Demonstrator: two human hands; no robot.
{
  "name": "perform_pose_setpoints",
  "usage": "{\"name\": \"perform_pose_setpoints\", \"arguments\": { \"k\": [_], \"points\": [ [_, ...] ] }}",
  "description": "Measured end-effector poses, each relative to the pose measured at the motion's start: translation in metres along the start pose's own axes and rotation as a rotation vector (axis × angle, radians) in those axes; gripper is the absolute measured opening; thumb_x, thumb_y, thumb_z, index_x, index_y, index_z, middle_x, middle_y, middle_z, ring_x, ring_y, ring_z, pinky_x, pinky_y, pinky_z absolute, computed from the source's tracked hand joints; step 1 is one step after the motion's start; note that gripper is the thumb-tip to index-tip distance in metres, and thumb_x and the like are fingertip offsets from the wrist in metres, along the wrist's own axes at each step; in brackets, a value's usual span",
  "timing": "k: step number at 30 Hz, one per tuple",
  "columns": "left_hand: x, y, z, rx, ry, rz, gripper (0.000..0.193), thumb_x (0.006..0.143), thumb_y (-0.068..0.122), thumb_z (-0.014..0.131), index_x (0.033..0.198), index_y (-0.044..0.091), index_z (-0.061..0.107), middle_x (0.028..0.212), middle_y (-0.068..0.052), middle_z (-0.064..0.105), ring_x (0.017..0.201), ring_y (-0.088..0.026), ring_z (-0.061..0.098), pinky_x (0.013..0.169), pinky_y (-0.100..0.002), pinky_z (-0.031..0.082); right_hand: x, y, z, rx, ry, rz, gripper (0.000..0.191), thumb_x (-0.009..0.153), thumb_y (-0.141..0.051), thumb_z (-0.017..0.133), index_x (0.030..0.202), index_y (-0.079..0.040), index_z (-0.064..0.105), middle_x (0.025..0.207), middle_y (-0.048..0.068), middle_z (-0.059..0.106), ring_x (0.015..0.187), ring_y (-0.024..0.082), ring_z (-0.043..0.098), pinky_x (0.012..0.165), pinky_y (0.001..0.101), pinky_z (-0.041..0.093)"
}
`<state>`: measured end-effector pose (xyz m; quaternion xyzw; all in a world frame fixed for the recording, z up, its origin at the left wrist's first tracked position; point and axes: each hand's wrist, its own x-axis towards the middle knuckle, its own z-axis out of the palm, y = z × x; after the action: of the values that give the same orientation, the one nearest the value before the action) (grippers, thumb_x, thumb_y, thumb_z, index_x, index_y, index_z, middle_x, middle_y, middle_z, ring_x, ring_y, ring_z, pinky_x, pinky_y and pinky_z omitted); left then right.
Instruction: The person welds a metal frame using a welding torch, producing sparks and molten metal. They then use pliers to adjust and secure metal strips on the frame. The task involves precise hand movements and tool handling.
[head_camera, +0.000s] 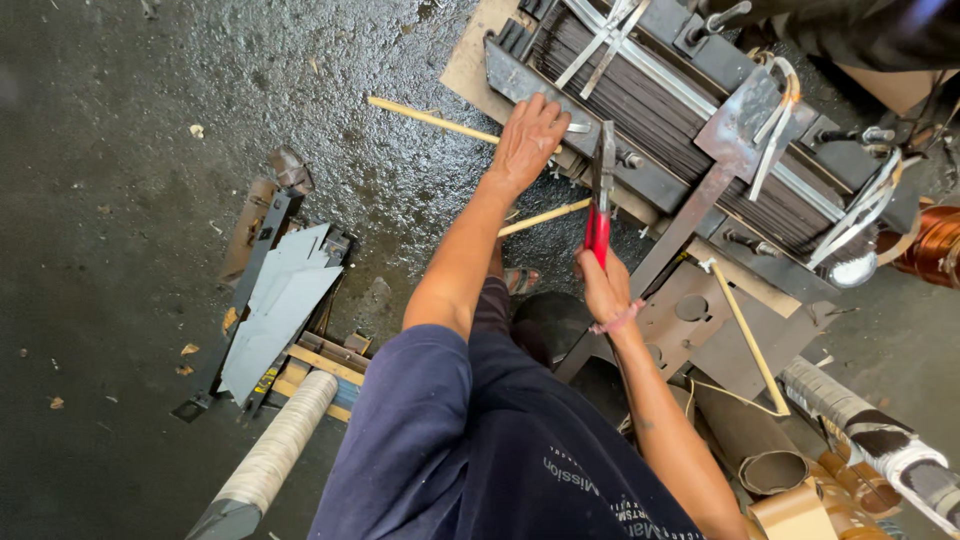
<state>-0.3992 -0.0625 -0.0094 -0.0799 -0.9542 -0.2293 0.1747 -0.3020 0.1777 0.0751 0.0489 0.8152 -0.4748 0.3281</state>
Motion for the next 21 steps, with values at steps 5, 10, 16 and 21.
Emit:
{"name": "perform_pose_setpoints", "arguments": {
  "k": [5,10,16,21],
  "points": [
    [-0.003,-0.011,0.001,-0.030,-0.041,-0.012,0.019,0.082,0.008,0.064,0.100,0.002,0.068,0.101,-0.010,0.060,0.101,-0.030,0.055,0.089,-0.041,0.048,0.057,0.016,0.007,-0.138,-0.058,0.163,0.046,0.093,-0.045,0.051,0.090,-0.001,0.064,0.076,0.008,0.065,0.073,0.020,0.062,0.070,0.0358,0.047],
    [0.002,-0.014,0.007,-0.058,-0.032,-0.030,0.022,0.081,0.008,0.064,0.101,0.001,0.069,0.104,-0.010,0.061,0.100,-0.029,0.055,0.087,-0.039,0.047,0.082,0.009,-0.002,-0.191,-0.084,0.243,0.049,0.089,-0.049,0.051,0.091,-0.003,0.066,0.077,0.009,0.068,0.075,0.020,0.065,0.074,0.0349,0.047],
    [0.002,-0.022,0.010,-0.022,-0.017,-0.049,0.022,0.085,0.008,0.062,0.104,0.002,0.070,0.103,-0.009,0.061,0.102,-0.028,0.054,0.088,-0.039,0.047,0.035,-0.015,-0.007,-0.074,0.077,0.016,0.046,0.093,-0.046,0.050,0.093,-0.001,0.062,0.077,0.010,0.060,0.073,0.021,0.056,0.068,0.0363,0.044],
    [0.004,-0.020,0.007,-0.034,-0.027,-0.044,0.022,0.086,0.011,0.060,0.104,0.002,0.071,0.102,-0.010,0.060,0.103,-0.029,0.053,0.089,-0.040,0.045,0.049,-0.010,0.010,-0.154,0.194,0.049,0.040,0.091,-0.039,0.057,0.089,0.000,0.060,0.073,0.009,0.060,0.070,0.021,0.058,0.066,0.0375,0.047]
  ]
}}
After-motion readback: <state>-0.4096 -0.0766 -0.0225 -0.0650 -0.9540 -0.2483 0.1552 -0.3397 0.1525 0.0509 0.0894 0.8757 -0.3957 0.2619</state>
